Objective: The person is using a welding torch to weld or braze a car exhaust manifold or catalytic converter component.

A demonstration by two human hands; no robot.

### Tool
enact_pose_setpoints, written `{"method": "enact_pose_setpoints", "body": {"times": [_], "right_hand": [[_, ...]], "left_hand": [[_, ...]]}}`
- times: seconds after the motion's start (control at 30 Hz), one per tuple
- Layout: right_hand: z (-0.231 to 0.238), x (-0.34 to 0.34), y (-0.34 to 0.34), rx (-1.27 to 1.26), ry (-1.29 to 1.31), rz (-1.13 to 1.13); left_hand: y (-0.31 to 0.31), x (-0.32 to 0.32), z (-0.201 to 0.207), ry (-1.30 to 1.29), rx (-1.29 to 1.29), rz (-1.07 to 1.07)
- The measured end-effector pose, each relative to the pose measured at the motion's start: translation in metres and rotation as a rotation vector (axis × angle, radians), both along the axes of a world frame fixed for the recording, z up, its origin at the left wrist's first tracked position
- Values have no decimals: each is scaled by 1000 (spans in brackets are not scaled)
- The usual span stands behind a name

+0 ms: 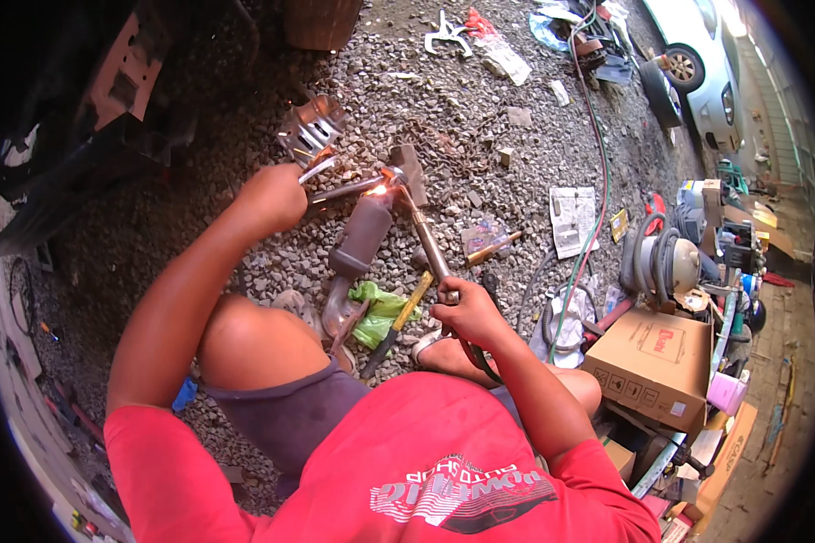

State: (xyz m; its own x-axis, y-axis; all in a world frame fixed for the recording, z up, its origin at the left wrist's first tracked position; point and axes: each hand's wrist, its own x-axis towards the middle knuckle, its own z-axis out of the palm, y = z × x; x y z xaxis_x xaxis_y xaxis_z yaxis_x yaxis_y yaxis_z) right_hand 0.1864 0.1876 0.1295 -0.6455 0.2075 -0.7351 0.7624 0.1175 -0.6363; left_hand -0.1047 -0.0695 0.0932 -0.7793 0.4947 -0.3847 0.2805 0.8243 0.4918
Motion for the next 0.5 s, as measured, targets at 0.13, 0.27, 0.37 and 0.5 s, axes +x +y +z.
{"method": "enact_pose_setpoints", "body": {"times": [0.13,0.27,0.37,0.5], "right_hand": [[9,5,4,-19,-24,-31],[19,26,13,-10,35,-86],[34,44,24,-35,20,-136],[48,68,37,-167,76,-329]], "left_hand": [[-7,42,32,-9,-7,-73],[1,95,71,-57,-83,-168],[16,146,94,-78,-123,-202],[38,212,42,64,-127,-167]]}}
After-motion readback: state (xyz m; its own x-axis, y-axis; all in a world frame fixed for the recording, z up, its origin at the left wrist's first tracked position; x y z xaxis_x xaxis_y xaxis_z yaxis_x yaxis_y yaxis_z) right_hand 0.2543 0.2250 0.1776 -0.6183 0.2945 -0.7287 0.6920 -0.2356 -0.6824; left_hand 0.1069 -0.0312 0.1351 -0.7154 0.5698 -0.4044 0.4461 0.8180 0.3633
